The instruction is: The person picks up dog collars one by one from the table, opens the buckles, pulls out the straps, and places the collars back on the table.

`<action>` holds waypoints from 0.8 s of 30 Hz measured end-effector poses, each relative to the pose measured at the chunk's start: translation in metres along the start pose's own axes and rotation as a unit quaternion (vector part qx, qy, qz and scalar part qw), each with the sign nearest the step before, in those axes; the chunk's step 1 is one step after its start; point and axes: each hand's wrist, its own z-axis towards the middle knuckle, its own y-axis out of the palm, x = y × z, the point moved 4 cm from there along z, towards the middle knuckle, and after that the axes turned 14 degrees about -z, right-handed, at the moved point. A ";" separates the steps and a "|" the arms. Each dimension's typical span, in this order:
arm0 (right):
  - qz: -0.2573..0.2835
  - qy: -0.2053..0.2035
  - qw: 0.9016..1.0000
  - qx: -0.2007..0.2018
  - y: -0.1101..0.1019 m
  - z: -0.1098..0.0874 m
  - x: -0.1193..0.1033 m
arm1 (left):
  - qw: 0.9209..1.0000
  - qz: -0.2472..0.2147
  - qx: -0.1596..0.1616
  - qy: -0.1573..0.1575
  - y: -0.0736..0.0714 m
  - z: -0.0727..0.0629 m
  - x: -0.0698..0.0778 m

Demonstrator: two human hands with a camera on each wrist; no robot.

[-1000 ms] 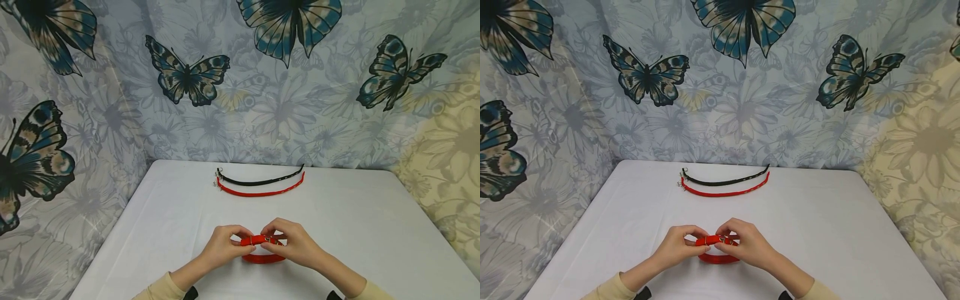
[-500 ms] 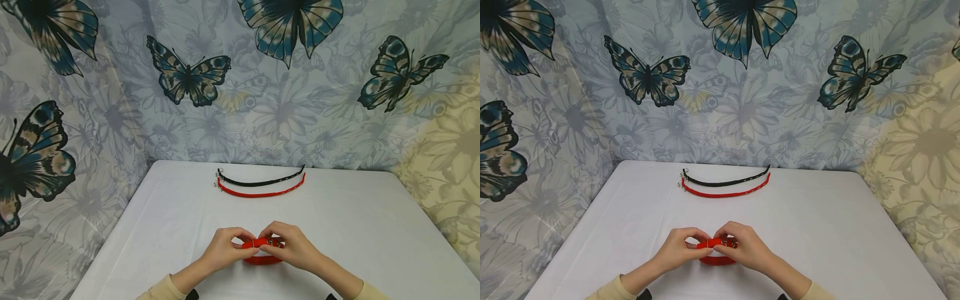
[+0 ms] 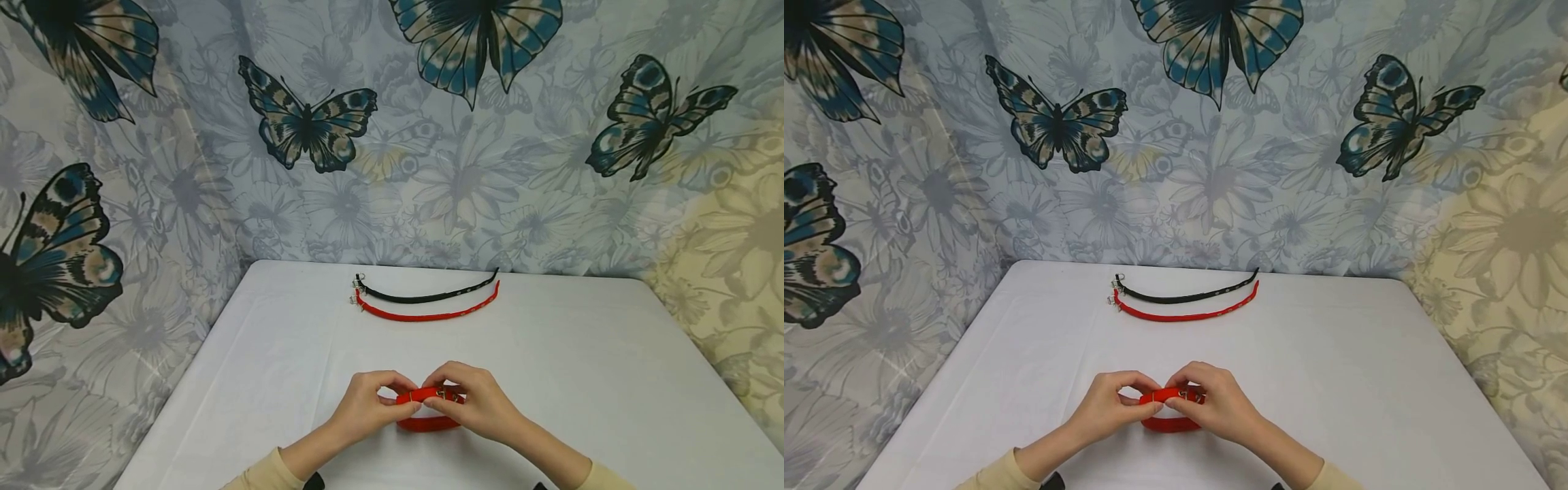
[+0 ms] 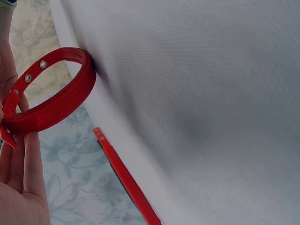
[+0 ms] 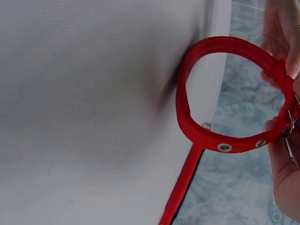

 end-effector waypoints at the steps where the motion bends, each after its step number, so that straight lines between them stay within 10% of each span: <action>1: 0.004 0.005 1.000 0.002 0.000 0.000 0.000 | 1.000 -0.001 0.000 0.002 0.000 0.000 -0.001; 24: 0.104 0.084 0.990 0.041 0.009 -0.009 0.010 | 1.000 -0.015 -0.002 -0.015 -0.006 0.002 -0.039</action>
